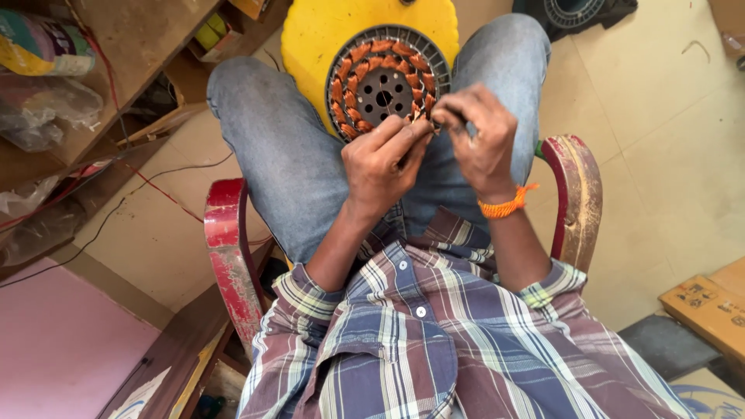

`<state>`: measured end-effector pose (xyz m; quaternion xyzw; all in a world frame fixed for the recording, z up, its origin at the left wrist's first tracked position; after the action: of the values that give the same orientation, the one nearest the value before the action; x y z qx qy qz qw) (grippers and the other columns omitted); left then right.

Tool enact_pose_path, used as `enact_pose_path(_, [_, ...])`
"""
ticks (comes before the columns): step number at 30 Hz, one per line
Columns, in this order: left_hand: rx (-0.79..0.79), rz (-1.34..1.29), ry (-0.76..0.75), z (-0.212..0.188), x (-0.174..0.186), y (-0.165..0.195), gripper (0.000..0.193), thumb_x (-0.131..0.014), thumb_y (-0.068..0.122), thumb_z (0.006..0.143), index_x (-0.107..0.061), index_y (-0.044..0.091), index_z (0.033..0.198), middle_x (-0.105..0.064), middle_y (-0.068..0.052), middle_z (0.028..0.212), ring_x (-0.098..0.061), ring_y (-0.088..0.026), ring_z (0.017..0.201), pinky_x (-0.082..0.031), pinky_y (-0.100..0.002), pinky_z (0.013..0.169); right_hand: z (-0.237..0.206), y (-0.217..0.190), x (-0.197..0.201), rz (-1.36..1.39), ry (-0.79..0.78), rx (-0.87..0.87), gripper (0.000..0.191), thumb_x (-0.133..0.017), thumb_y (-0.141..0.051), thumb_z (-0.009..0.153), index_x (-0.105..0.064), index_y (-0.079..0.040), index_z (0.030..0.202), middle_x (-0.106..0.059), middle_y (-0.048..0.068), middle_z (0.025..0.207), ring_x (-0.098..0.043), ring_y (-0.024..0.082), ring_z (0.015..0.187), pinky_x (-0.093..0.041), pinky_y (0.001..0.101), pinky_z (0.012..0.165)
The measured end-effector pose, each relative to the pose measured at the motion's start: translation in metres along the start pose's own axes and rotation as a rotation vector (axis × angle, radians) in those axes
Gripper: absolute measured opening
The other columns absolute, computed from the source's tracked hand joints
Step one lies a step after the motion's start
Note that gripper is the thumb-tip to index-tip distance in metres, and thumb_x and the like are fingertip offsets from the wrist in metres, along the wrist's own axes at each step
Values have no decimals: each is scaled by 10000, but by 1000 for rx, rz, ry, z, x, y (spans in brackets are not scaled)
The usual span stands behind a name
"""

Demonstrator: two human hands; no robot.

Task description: The person sits in a chair with a fan motor stator resting on their lap and twists together the colored lead wires of the copper windings, joining them one by one by hand. Near the end they pick up a pair of scissors and trim the joined wire ends.

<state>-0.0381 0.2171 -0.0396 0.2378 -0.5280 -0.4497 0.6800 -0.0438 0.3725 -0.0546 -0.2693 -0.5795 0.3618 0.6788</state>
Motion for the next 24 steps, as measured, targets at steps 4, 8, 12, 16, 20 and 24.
enact_pose_path(4, [11, 28, 17, 0, 1, -5, 193, -820, 112, 902, -731, 134, 1071, -606, -24, 851, -658, -200, 689, -520, -349, 628, -15, -6, -1, 47, -19, -61, 120, -777, 24, 924, -707, 8, 1021, -681, 116, 929, -695, 248, 839, -550, 354, 759])
enact_pose_path(8, [-14, 43, -1, -3, -5, -6, 204, -823, 119, 903, -721, 127, 1079, -603, -25, 857, -655, -200, 698, -515, -349, 636, -14, -11, 8, 18, -17, 8, 123, -799, -1, 936, -708, -5, 1019, -679, 123, 933, -690, 258, 829, -546, 357, 739])
enact_pose_path(12, [-19, 49, 43, -9, 1, -4, 211, -828, 120, 894, -722, 126, 1076, -593, -28, 855, -637, -200, 683, -505, -358, 628, -8, -11, 2, -55, 20, 40, 104, -781, 6, 975, -705, 8, 1046, -682, 126, 974, -689, 270, 871, -548, 371, 770])
enact_pose_path(16, [-18, 72, 67, -7, 2, -9, 227, -849, 130, 878, -729, 133, 1070, -582, -27, 836, -625, -198, 667, -498, -360, 615, -14, -2, -6, 36, -35, -54, 94, -756, -2, 954, -707, 18, 1030, -669, 118, 929, -687, 254, 822, -543, 360, 735])
enact_pose_path(20, [-47, 108, 52, -6, -4, -10, 227, -849, 119, 849, -738, 137, 1047, -577, -33, 815, -601, -212, 639, -483, -370, 603, -15, 0, -1, 6, 21, 55, 106, -803, -29, 964, -712, 9, 1003, -698, 114, 933, -678, 266, 839, -539, 364, 755])
enact_pose_path(24, [-55, 76, 94, -7, 0, -9, 239, -832, 110, 868, -730, 121, 1083, -597, -27, 849, -611, -208, 670, -489, -361, 618, -12, 7, -8, 39, 49, 25, 106, -784, -35, 1003, -705, 25, 1041, -699, 132, 994, -693, 262, 901, -553, 360, 803])
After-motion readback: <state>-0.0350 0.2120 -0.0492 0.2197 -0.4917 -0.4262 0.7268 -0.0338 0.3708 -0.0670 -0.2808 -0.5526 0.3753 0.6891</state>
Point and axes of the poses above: each hand's wrist, its own z-axis towards the middle knuckle, its own x-axis out of the back of the hand, y = z × x, the point moved 8 cm from there along z, towards the middle knuckle
